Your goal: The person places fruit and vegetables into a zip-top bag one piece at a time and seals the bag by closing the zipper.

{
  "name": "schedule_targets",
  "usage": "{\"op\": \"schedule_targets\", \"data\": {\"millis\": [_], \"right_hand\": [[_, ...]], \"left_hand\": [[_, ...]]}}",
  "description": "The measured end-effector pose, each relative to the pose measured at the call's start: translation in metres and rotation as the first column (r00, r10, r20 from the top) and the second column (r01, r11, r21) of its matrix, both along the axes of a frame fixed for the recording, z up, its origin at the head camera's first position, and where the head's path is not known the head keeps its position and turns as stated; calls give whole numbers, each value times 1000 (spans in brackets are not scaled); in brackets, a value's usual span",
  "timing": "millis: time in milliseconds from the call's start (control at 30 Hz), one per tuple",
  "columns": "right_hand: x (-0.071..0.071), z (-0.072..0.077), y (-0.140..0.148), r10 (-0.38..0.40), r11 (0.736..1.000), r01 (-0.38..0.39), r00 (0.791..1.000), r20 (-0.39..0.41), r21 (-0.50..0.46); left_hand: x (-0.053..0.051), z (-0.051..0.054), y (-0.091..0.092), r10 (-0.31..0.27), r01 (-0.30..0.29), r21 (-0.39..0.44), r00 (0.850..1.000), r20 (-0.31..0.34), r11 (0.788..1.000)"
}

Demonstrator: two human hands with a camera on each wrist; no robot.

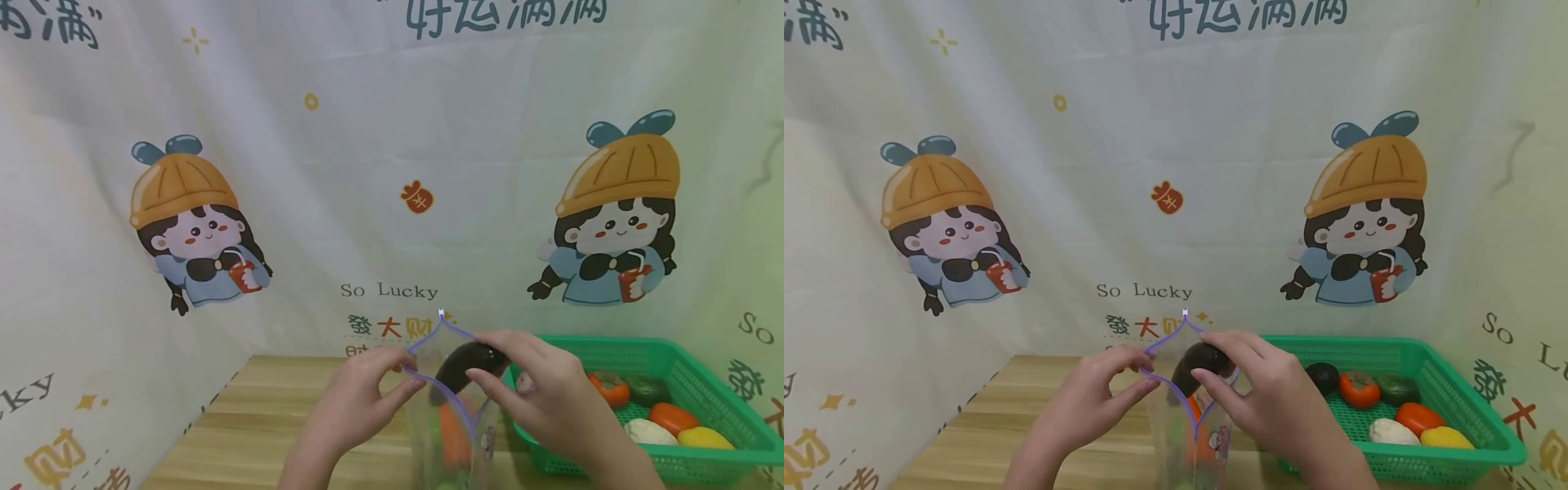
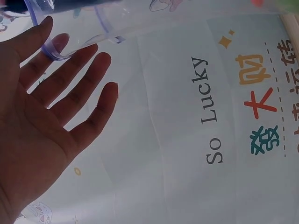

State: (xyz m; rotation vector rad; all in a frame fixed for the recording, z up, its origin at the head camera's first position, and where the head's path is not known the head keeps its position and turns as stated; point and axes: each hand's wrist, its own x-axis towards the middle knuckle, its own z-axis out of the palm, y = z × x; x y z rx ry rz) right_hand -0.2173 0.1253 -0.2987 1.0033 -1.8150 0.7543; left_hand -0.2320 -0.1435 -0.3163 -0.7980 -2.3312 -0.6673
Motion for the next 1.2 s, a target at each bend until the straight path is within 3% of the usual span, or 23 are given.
{"op": "schedule_targets", "data": {"millis": [33, 100, 200, 333, 533, 600, 700, 1000, 1133, 1167, 1200], "right_hand": [[-2, -2, -3, -5, 1000, 4, 996, 87, 8], [-5, -5, -9, -15, 1000, 13, 966, 257, 10], [-8, -7, -15, -31, 999, 22, 887, 461, 25], [-11, -7, -17, -10, 992, -66, 810, 586, 108], [-11, -5, -11, -11, 945, -231, 688, 725, 234], [-10, -5, -9, -29, 935, -244, 674, 738, 259], [-10, -4, -6, -26, 919, -275, 670, 742, 281], [-2, -4, 10, 29, 823, -437, 670, 741, 363], [2, -6, 11, 58, 807, -474, 659, 750, 354], [2, -5, 11, 58, 810, -470, 661, 749, 352], [1, -6, 10, 59, 813, -456, 683, 728, 362]], "left_hand": [[0, 0, 0, 2, -2, -1, 1000, -3, 1000], [0, 0, -1, 4, -4, -1, 1000, -6, 1000], [1, 1, -1, 2, -2, -4, 1000, 1, 1000], [0, 3, 0, -8, 8, -9, 1000, 8, 1000], [1, 5, 1, 6, -5, -29, 1000, 23, 1000], [1, 5, 1, 14, -13, -40, 999, 34, 999], [2, 4, 1, -4, 5, -35, 999, 49, 999], [0, 2, -4, -127, 127, 23, 992, 16, 992], [-1, -1, -3, -173, 173, 7, 985, 24, 985], [-1, -1, -3, -172, 172, 10, 985, 10, 985], [-1, -2, -4, -166, 166, 19, 986, -14, 986]]}}
